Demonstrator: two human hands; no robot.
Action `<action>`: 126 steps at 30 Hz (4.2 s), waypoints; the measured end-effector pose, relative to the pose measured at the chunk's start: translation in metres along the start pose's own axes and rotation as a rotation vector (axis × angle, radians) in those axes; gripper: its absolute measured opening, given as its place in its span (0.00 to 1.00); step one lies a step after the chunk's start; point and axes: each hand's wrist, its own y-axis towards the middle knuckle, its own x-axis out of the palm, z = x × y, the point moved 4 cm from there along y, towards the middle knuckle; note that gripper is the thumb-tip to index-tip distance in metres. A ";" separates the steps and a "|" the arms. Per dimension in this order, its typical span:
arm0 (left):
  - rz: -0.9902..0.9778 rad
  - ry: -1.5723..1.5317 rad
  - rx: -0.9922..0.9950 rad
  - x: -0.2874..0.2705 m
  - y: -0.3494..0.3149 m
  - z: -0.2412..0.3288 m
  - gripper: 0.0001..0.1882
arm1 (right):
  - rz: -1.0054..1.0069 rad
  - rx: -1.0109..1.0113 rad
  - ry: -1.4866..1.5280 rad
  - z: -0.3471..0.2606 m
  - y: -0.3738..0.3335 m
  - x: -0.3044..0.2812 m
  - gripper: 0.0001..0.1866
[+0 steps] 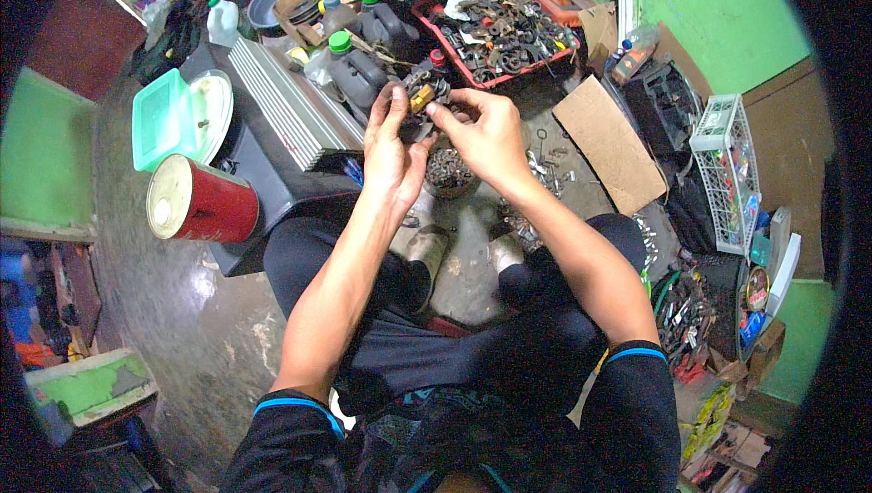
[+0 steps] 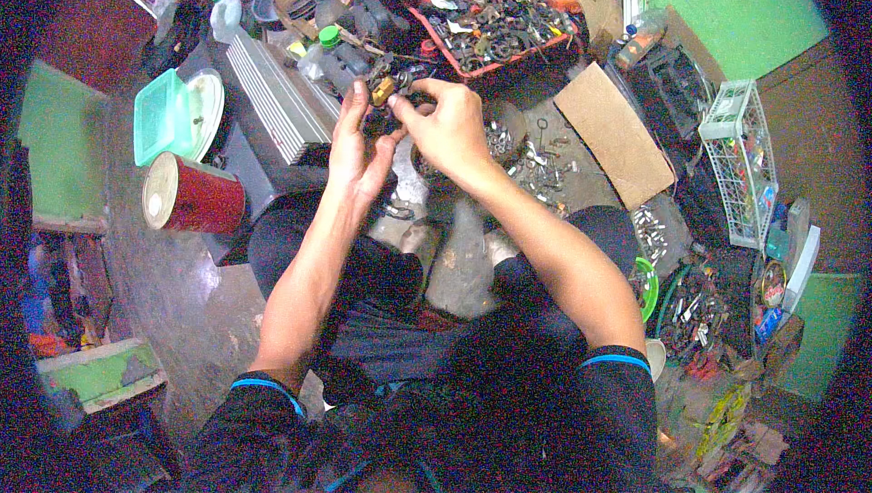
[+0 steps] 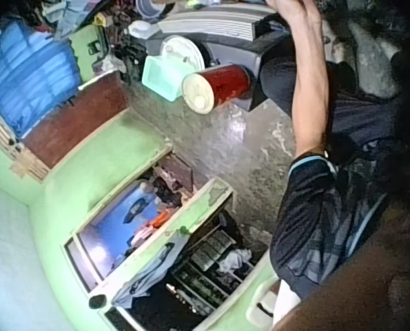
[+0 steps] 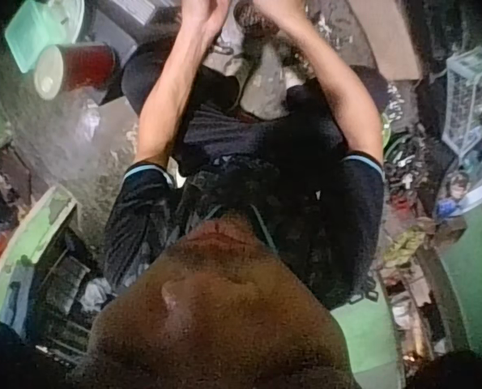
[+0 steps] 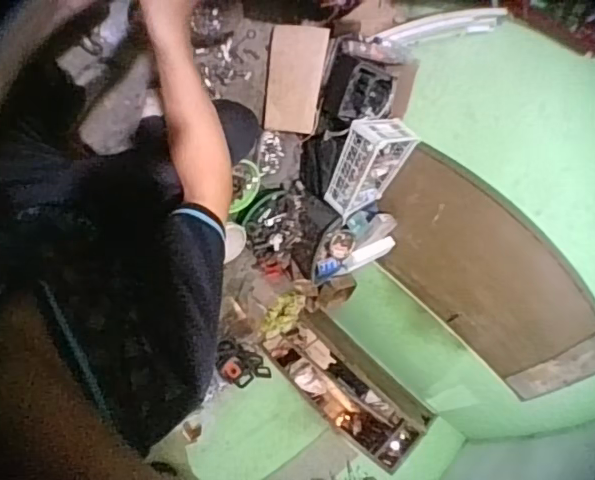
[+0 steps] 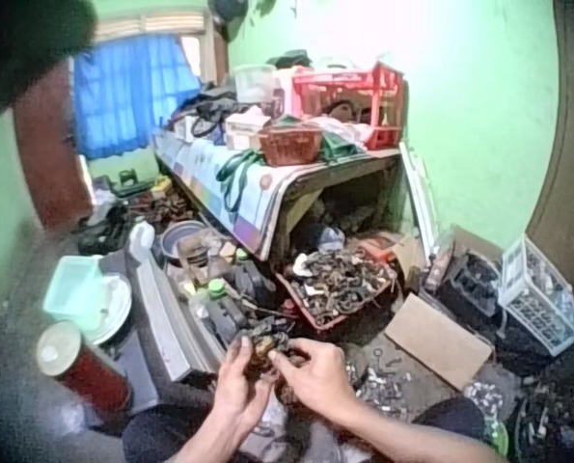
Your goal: The person sits on the floor and assembles a small mechanical component by hand. They pick up small metal parts from a container and the floor, insert them into the main body, and rotate the assembly to check fit.
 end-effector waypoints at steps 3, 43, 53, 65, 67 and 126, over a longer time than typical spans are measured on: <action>0.041 0.079 0.009 -0.004 0.005 0.002 0.17 | -0.001 -0.014 -0.073 -0.008 0.002 -0.009 0.15; 0.118 -0.010 -0.023 -0.021 0.011 -0.002 0.15 | -0.279 0.143 -0.452 0.036 0.030 -0.030 0.18; 0.108 -0.019 0.007 -0.009 -0.002 -0.003 0.13 | -0.340 0.064 0.055 0.011 0.014 -0.005 0.23; 0.240 0.066 0.137 -0.021 0.010 0.015 0.11 | -0.353 0.214 -0.002 0.011 0.020 -0.027 0.10; 0.223 -0.014 0.219 -0.023 0.013 0.029 0.08 | -0.304 0.079 -0.116 0.011 0.026 -0.040 0.14; -0.011 -0.019 -0.071 -0.015 0.008 0.000 0.14 | -0.473 0.143 0.019 0.013 0.009 -0.007 0.19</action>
